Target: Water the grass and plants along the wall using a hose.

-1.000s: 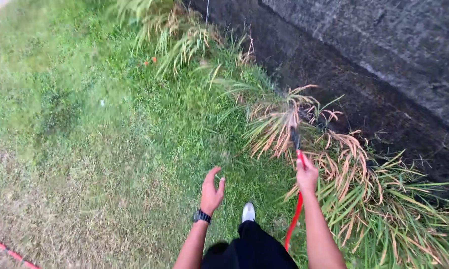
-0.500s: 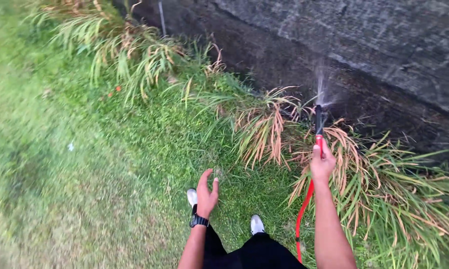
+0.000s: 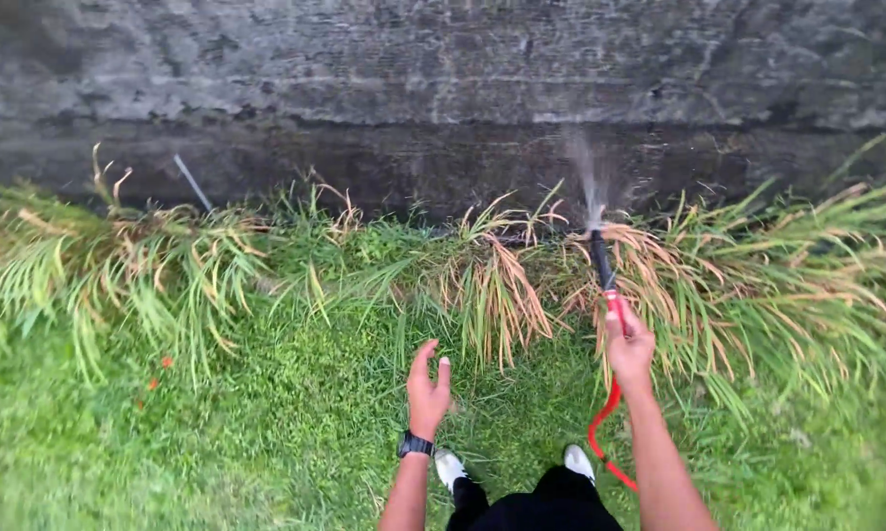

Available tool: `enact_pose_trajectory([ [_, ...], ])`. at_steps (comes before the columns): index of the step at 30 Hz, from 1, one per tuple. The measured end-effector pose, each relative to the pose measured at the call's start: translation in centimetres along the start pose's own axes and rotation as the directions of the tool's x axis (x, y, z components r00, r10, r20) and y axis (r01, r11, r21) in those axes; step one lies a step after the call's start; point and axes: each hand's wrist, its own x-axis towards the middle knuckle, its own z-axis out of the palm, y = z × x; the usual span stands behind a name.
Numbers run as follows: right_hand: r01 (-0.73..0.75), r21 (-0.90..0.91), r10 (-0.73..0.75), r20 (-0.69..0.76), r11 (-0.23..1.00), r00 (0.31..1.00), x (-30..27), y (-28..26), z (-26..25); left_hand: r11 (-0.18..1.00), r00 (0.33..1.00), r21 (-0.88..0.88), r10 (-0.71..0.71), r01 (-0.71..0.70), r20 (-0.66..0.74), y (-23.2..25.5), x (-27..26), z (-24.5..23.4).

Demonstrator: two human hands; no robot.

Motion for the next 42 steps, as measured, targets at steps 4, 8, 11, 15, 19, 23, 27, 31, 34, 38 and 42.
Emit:
enact_pose_trajectory([
  [4, -0.324, -0.201, 0.353, 0.134, 0.925, 0.926, -3.6, -2.8, 1.2, 1.0, 0.997, -0.018, -0.001, 0.002, 0.073, -2.3, 0.9, -2.3],
  [8, -0.209, -0.081, 0.211, 0.014, 0.975, 0.977, -5.7, -4.3, 2.1, 0.997, 0.999, -0.075, 0.012, -0.009, 0.041, -3.7, 0.5, -3.7],
  [11, -0.187, -0.098, 0.196, 0.093, 0.977, 0.976, -7.0, -4.1, 2.4, 0.995, 0.999, -0.087, -0.037, 0.039, 0.03, -5.1, 0.7, -4.3],
  [15, -0.169, 0.036, 0.171, -0.073, 0.985, 0.983, -10.1, -8.8, 3.3, 0.985, 0.986, -0.058, -0.159, 0.162, 0.057, -6.7, 0.5, -4.6],
  [19, -0.179, -0.103, 0.185, 0.054, 0.978, 0.981, -12.7, -5.9, 0.7, 0.982, 0.981, -0.071, -0.168, 0.175, 0.095, -5.6, 1.3, -4.2],
  [23, -0.261, 0.183, 0.278, -0.074, 0.948, 0.958, -15.8, -9.1, -0.7, 0.982, 0.98, -0.087, -0.156, 0.167, 0.126, -4.2, 0.2, -4.7],
  [27, -0.263, 0.01, 0.26, 0.121, 0.965, 0.958, -17.6, -8.8, -0.7, 0.992, 0.988, -0.068, -0.103, 0.111, 0.113, -3.2, -0.3, -7.1],
  [31, -0.216, 0.029, 0.212, 0.097, 0.976, 0.972, -19.4, -9.5, 3.3, 0.989, 0.988, -0.008, -0.144, 0.145, 0.062, -4.8, -2.9, -11.2],
  [34, -0.262, -0.15, 0.297, 0.297, 0.953, 0.908, -21.4, -10.2, 6.6, 0.991, 0.99, -0.005, -0.132, 0.132, -0.043, -6.2, -5.3, -15.8],
  [38, -0.115, -0.077, 0.137, 0.434, 0.99, 0.891, -25.6, -10.1, 10.7, 0.991, 0.973, 0.008, -0.128, 0.132, -0.192, -8.3, -10.7, -23.7],
  [42, 0.013, -0.014, -0.002, 0.582, 1.0, 0.813, -29.3, -7.5, 14.4, 0.971, 0.922, 0.133, -0.138, 0.198, -0.362, -12.6, -17.8, -31.9],
])
